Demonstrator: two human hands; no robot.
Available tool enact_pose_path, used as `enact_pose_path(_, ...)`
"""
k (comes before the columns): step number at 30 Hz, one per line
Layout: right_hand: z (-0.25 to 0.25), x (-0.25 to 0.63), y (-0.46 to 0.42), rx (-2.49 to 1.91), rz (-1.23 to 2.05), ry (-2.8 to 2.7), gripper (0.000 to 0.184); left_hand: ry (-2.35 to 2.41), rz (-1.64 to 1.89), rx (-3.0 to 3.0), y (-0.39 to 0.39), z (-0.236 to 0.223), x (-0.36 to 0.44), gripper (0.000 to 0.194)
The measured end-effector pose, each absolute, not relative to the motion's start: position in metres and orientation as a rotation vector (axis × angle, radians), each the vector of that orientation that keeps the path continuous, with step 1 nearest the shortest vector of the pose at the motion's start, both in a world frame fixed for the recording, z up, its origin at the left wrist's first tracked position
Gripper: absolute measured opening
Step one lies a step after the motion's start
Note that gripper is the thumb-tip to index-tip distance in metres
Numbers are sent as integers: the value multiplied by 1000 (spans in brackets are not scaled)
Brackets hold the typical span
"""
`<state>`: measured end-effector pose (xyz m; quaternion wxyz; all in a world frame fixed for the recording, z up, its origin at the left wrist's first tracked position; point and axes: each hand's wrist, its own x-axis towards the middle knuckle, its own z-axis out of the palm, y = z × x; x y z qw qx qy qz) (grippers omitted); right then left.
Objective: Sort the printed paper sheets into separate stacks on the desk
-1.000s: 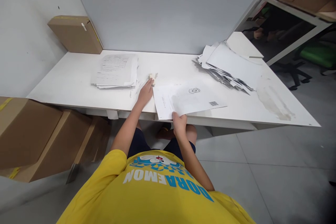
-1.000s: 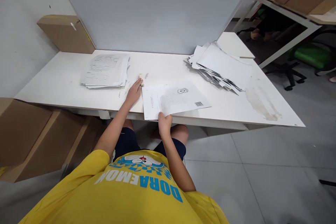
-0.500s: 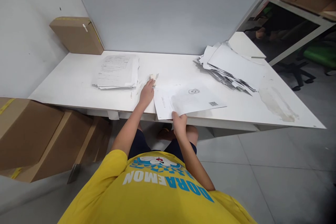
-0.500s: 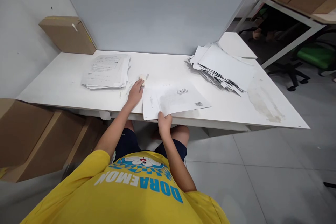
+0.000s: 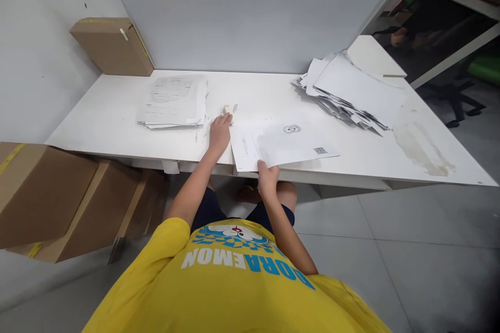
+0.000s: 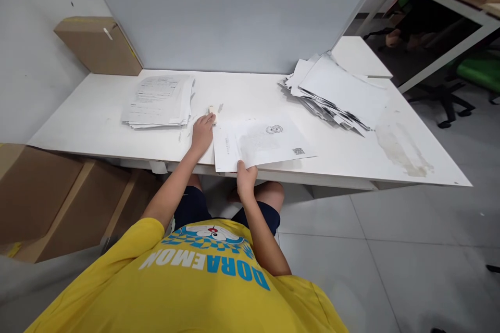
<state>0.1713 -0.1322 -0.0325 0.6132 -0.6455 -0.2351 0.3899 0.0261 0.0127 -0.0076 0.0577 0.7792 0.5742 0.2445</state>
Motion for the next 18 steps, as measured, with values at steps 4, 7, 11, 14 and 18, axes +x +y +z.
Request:
enact_pose_path(4, -36, 173, -129, -1440, 899, -503, 37, 1778, 684, 2369, 13, -9, 26, 63)
enact_pose_path(7, -36, 176, -127, -1420, 903, -520, 36, 1796, 619, 2400, 13, -5, 24, 66)
enact_pose_path(11, -36, 179, -126, -1421, 944, -501, 36, 1758, 477, 2498, 13, 3, 18, 70)
enact_pose_path(14, -40, 180, -124, -1365, 963, -467, 40, 1704, 418, 2576, 13, 6, 15, 67)
enact_pose_path(18, -46, 180, -122, -1297, 1005, -444, 45, 1700, 395, 2607, 13, 2, 16, 64)
